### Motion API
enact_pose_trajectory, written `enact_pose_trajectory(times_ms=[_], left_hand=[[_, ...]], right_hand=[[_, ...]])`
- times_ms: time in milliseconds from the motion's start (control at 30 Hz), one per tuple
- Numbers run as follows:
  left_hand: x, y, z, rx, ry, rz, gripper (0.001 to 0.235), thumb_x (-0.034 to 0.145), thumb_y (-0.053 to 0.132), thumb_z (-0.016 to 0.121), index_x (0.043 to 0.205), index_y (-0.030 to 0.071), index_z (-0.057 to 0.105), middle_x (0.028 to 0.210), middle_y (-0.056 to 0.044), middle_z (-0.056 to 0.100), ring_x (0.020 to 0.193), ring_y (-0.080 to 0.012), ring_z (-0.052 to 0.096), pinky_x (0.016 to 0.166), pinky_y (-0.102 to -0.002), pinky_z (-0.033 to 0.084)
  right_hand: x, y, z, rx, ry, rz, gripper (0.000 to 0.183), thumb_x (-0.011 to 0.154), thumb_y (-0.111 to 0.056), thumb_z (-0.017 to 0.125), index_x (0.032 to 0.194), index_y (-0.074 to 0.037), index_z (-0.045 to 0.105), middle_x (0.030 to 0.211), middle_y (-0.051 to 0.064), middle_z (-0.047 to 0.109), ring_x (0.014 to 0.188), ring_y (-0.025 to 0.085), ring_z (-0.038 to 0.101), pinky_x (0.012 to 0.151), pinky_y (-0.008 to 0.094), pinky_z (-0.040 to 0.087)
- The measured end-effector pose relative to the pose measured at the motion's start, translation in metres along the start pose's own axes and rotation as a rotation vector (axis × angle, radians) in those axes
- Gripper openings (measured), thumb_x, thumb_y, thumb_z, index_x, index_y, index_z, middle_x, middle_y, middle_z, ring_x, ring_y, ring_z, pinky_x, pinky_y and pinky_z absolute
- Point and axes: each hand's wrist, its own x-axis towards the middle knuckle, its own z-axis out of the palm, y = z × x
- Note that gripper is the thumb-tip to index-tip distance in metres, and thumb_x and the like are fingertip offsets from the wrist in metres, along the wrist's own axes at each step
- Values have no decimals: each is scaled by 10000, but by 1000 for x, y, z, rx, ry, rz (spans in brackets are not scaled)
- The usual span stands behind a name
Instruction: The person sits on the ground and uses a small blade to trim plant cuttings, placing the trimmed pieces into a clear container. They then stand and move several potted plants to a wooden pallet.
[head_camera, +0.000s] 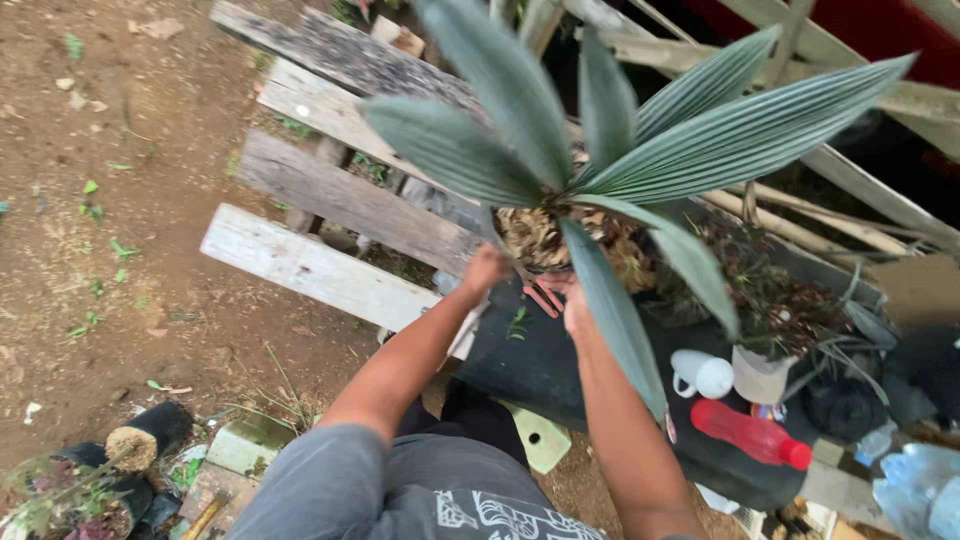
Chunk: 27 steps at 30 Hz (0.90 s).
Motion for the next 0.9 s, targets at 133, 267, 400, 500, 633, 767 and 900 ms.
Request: enact_pose_trajectory(times_ms=[133, 267, 400, 500, 633, 767, 900], left_hand=[[-42, 26, -110, -131, 224, 114, 290, 982, 353, 605, 1091, 94, 675, 1016, -88, 700, 856, -211, 709, 736, -355, 575], [-100, 47, -193, -33, 373, 83, 305, 964, 346, 574, 1080, 81, 671, 1068, -53, 714, 923, -205, 703, 754, -354, 539], [-142, 51, -230, -41, 398, 34, 307, 988, 329, 539, 1083, 67, 667, 1075, -75, 712, 936, -228, 705, 761, -359, 553], [-159, 51, -241, -39, 349, 25, 308, 999, 331, 530, 1083, 70, 672, 1075, -72, 715, 935, -218, 708, 748, -354, 552], [-168, 52, -248, -82, 259, -75, 265, 1010, 310, 550, 1083, 84, 667, 1073, -64, 710, 910, -203, 678, 738, -351, 541], [-164, 57, -247, 18, 206, -82, 273, 1029, 309, 524, 1084, 88, 674, 1056, -52, 712, 914, -182, 679, 750, -339, 539], [-151, 72, -249, 68, 172, -62, 276, 1032, 301, 513, 1091, 88, 678, 1063, -42, 726, 917, -172, 684, 774, -332, 538]], right_hand=[[7, 27, 64, -10, 57, -20, 318, 1059, -303, 461, 1193, -46, 593, 974, 138, 694, 752, 296, 715, 646, 459, 605], [15, 35, 118, 188, 41, -135, 309, 1082, -309, 506, 1175, -31, 602, 952, 158, 650, 773, 371, 741, 687, 511, 622], [24, 39, 154, 410, 89, -31, 399, 1042, -405, 431, 1130, -57, 606, 893, 118, 656, 687, 364, 723, 642, 494, 618], [16, 42, 168, 453, 103, 18, 425, 1032, -431, 425, 1143, -58, 597, 921, 130, 662, 720, 362, 724, 701, 502, 614], [-10, 53, 176, 206, 102, -234, 293, 1012, -229, 551, 1283, -125, 519, 1103, 98, 622, 874, 338, 693, 843, 530, 581], [-27, 56, 175, 360, 68, -189, 315, 1042, -248, 521, 1310, -90, 575, 1134, 162, 665, 939, 379, 719, 887, 540, 596], [-33, 57, 179, 379, 171, -88, 365, 983, -277, 545, 1270, -53, 524, 1105, 152, 637, 891, 425, 685, 847, 590, 584]])
